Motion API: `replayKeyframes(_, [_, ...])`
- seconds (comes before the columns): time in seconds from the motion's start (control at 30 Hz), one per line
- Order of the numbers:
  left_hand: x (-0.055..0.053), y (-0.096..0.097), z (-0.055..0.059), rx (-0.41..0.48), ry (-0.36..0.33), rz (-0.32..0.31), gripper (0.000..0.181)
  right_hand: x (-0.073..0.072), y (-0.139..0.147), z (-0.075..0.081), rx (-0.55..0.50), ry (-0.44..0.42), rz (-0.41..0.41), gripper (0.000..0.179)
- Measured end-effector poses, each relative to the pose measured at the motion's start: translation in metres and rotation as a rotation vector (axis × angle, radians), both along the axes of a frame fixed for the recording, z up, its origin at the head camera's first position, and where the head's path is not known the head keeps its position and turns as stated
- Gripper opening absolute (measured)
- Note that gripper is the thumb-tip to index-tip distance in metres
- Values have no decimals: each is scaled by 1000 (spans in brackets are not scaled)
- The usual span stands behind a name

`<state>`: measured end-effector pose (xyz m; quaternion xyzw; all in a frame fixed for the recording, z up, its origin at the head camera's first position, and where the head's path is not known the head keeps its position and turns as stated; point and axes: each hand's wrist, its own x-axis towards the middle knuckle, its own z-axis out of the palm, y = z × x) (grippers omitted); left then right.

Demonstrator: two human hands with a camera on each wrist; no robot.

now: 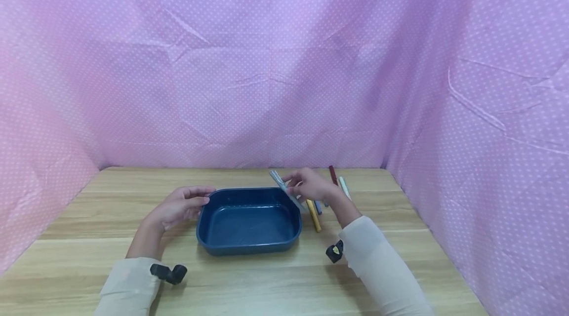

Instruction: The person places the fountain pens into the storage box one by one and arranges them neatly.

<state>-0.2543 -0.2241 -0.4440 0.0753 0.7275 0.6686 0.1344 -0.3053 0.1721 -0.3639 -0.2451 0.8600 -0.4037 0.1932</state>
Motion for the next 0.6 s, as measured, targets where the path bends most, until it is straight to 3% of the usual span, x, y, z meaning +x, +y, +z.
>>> replayKeyframes(0.3, [-2,2,-3,6,6,-25,47,4,-7,-5,-89,-71,-73,37])
replayKeyframes(0.6, [-2,-1,-2,8,1,-10,45,10,-23,-8,-225,-163,-55,38])
